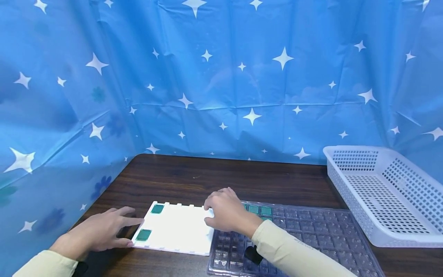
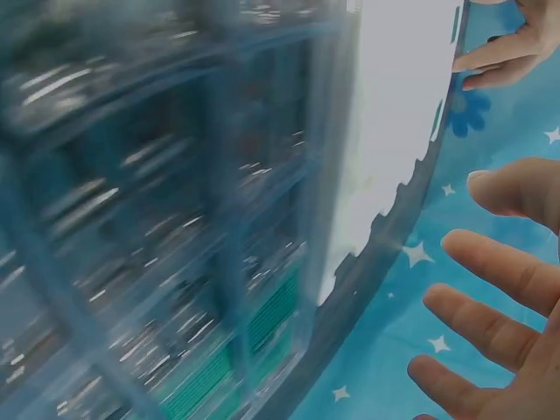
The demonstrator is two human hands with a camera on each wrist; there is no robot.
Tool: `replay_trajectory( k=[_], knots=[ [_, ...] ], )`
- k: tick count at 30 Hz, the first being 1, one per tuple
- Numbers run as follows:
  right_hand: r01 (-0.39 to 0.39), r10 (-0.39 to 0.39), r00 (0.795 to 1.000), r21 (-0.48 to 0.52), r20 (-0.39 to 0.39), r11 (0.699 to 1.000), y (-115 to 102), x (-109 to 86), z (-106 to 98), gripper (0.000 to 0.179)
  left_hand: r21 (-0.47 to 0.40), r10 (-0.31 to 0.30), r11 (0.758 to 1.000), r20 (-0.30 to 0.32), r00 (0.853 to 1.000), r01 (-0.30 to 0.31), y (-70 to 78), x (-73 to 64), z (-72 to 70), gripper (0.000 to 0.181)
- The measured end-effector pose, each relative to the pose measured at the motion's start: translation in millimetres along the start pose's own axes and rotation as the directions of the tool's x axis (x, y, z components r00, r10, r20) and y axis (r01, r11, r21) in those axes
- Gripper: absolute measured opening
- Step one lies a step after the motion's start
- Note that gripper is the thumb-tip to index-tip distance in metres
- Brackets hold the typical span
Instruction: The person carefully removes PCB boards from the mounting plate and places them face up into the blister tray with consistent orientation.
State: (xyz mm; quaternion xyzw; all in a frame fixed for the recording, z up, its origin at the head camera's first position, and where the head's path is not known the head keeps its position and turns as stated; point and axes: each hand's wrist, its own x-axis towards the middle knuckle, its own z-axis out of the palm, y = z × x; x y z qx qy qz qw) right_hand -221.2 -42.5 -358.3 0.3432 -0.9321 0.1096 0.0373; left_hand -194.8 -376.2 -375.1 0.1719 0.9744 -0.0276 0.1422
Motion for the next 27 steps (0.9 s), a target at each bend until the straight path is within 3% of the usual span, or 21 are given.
replay_trajectory(
  k=[14, 27],
  knots=[
    [0.029, -0.029, 1.0, -0.007, -0.007, 1.0, -24.3, 26.5, 2.5, 0.023, 0.005, -0.014, 1.0, 0.006, 1.0, 0.014, 4.0, 4.7, -6.8, 0.065],
    [-0.056, 0.056, 0.998, -0.004, 0.036, 0.998, -33.9, 43.3, 12.7, 0.023, -0.024, 0.01, 1.0, 0.007, 1.0, -0.01, 6.1, 9.2, -7.4, 0.064]
  ],
)
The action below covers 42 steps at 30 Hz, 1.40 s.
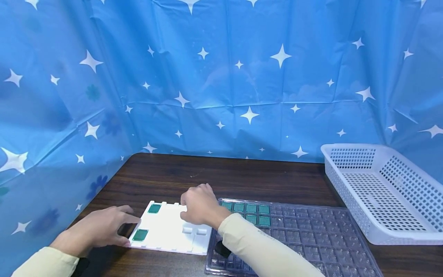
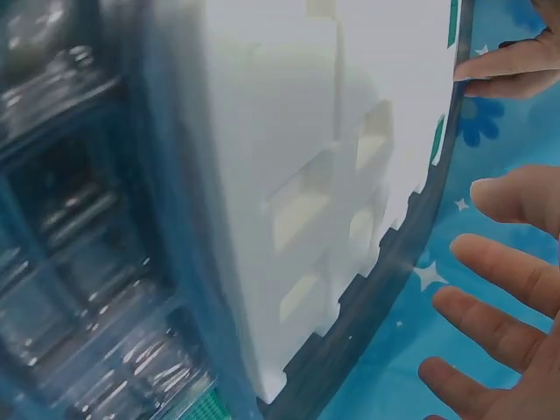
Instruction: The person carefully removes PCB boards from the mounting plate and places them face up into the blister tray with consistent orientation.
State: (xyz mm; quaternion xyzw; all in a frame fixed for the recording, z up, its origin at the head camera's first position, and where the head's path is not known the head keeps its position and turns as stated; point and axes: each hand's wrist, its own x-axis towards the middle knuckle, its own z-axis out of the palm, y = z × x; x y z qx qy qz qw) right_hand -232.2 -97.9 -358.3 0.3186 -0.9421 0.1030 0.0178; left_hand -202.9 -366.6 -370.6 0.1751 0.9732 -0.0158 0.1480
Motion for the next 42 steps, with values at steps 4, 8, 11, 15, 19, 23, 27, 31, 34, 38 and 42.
replay_trajectory(
  k=[4, 8, 11, 15, 19, 23, 27, 31, 34, 38, 42],
  knots=[
    [-0.013, 0.013, 1.0, -0.012, 0.003, 1.0, -8.6, 6.7, 3.3, 0.023, -0.003, -0.003, 1.0, -0.006, 1.0, 0.003, 0.2, -4.2, -1.1, 0.064],
    [-0.029, 0.029, 0.999, -0.019, 0.019, 0.999, -14.5, 11.4, 5.3, 0.023, 0.005, 0.007, 1.0, -0.014, 1.0, -0.007, 3.0, -6.4, -3.6, 0.062],
    [-0.039, 0.039, 0.999, -0.01, 0.028, 0.999, -16.0, 14.3, 7.0, 0.023, 0.011, 0.014, 1.0, -0.017, 1.0, -0.014, 5.8, -6.4, -6.0, 0.06],
    [-0.054, 0.054, 0.998, 0.007, 0.035, 0.998, -16.3, 18.6, 10.2, 0.021, 0.012, 0.004, 1.0, -0.008, 1.0, -0.004, 7.8, -6.3, -9.6, 0.06],
    [-0.072, 0.072, 0.997, 0.019, 0.015, 0.997, -17.5, 24.3, 14.0, 0.021, 0.013, -0.003, 1.0, -0.005, 1.0, 0.003, 8.5, -7.1, -11.1, 0.06],
    [-0.095, 0.095, 0.995, 0.016, -0.001, 0.995, -20.4, 29.5, 18.1, 0.02, 0.01, 0.002, 1.0, -0.018, 1.0, -0.002, 10.0, -7.7, -9.6, 0.059],
    [-0.104, 0.104, 0.995, 0.013, -0.002, 0.995, -26.0, 31.3, 21.1, 0.02, 0.004, 0.0, 1.0, -0.019, 1.0, 0.0, 11.5, -7.7, -9.0, 0.058],
    [-0.092, 0.092, 0.996, 0.005, -0.003, 0.996, -30.5, 33.9, 24.0, 0.02, -0.004, -0.004, 1.0, -0.018, 1.0, 0.004, 11.3, -6.9, -8.8, 0.058],
    [-0.086, 0.086, 0.996, -0.006, -0.003, 0.996, -33.0, 36.9, 26.5, 0.018, -0.006, -0.003, 1.0, -0.021, 1.0, 0.003, 10.9, -6.9, -9.1, 0.058],
    [-0.101, 0.101, 0.995, -0.012, -0.011, 0.995, -38.1, 41.4, 30.8, 0.018, -0.02, -0.004, 1.0, -0.021, 1.0, 0.003, 11.5, -8.0, -9.8, 0.058],
    [-0.122, 0.121, 0.993, -0.019, -0.013, 0.992, -44.4, 46.2, 35.1, 0.021, -0.033, -0.013, 0.999, -0.015, 1.0, 0.013, 12.1, -8.7, -10.1, 0.059]
  ],
)
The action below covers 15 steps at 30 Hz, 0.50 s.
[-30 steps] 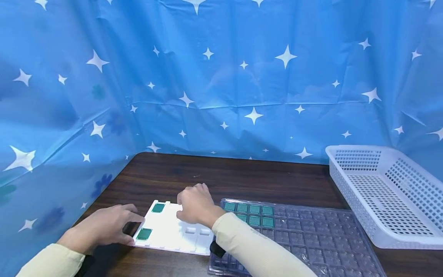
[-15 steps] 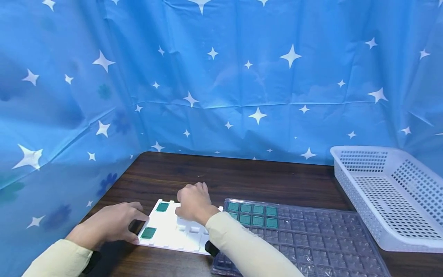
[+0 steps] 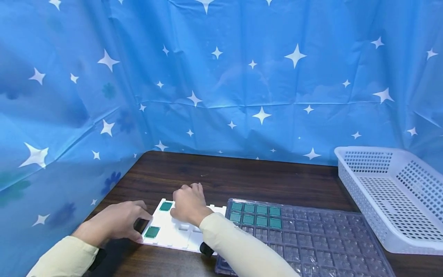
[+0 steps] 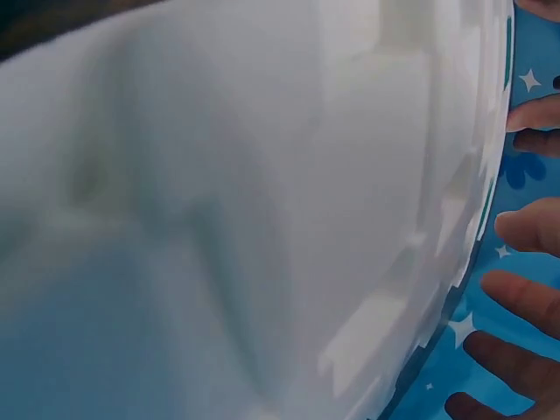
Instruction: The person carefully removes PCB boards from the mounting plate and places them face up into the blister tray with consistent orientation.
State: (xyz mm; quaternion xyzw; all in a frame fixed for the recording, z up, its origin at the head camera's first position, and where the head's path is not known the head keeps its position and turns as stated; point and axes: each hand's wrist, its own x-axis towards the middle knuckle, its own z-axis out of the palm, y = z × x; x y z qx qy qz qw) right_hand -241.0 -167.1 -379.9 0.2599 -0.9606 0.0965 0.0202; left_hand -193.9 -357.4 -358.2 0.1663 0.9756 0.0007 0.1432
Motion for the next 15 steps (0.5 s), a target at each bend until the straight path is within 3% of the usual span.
replay_trajectory(
  k=[15],
  knots=[
    [-0.047, 0.047, 0.999, -0.002, 0.021, 0.999, -1.2, 10.5, 12.4, 0.025, -0.011, -0.009, 1.0, 0.008, 1.0, 0.009, -1.4, 2.7, 1.8, 0.059]
  ],
)
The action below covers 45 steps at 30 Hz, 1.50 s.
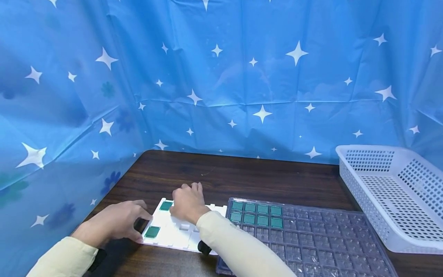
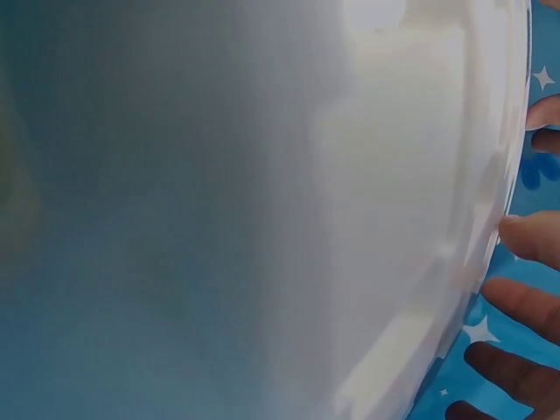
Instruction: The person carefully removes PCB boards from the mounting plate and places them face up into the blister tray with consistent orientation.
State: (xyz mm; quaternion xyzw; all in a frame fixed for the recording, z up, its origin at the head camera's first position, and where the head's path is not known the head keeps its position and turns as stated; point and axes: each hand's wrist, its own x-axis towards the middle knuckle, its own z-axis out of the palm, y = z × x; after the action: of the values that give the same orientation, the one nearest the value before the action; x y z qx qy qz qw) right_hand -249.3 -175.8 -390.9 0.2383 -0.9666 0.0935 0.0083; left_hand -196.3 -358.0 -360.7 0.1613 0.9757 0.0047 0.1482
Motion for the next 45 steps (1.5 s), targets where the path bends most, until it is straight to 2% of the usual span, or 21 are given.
replay_trajectory(
  k=[8, 19, 27, 34, 45],
  knots=[
    [0.017, -0.017, 1.0, 0.006, 0.013, 1.0, -3.6, 2.5, -4.5, 0.017, -0.006, -0.013, 1.0, 0.01, 1.0, 0.013, -1.0, -1.9, -2.3, 0.059],
    [0.035, -0.034, 0.999, -0.026, 0.037, 0.999, -11.7, 3.6, -9.4, 0.015, -0.025, -0.019, 1.0, 0.008, 1.0, 0.019, -1.1, -1.7, -1.8, 0.057],
    [0.002, 0.003, 0.997, -0.07, 0.073, 0.998, -18.4, 9.0, -5.8, 0.021, -0.026, 0.005, 1.0, -0.011, 1.0, -0.005, 0.1, -0.9, 0.0, 0.056],
    [-0.059, 0.064, 0.997, -0.081, 0.049, 0.995, -24.1, 11.3, 2.0, 0.026, -0.021, 0.002, 1.0, -0.002, 1.0, -0.002, 0.7, -1.6, 0.0, 0.057],
    [-0.034, 0.035, 0.999, -0.102, 0.017, 0.994, -26.2, 11.8, 3.2, 0.02, -0.03, -0.012, 0.999, -0.01, 1.0, 0.012, 0.5, -0.3, -0.2, 0.06]
  ],
)
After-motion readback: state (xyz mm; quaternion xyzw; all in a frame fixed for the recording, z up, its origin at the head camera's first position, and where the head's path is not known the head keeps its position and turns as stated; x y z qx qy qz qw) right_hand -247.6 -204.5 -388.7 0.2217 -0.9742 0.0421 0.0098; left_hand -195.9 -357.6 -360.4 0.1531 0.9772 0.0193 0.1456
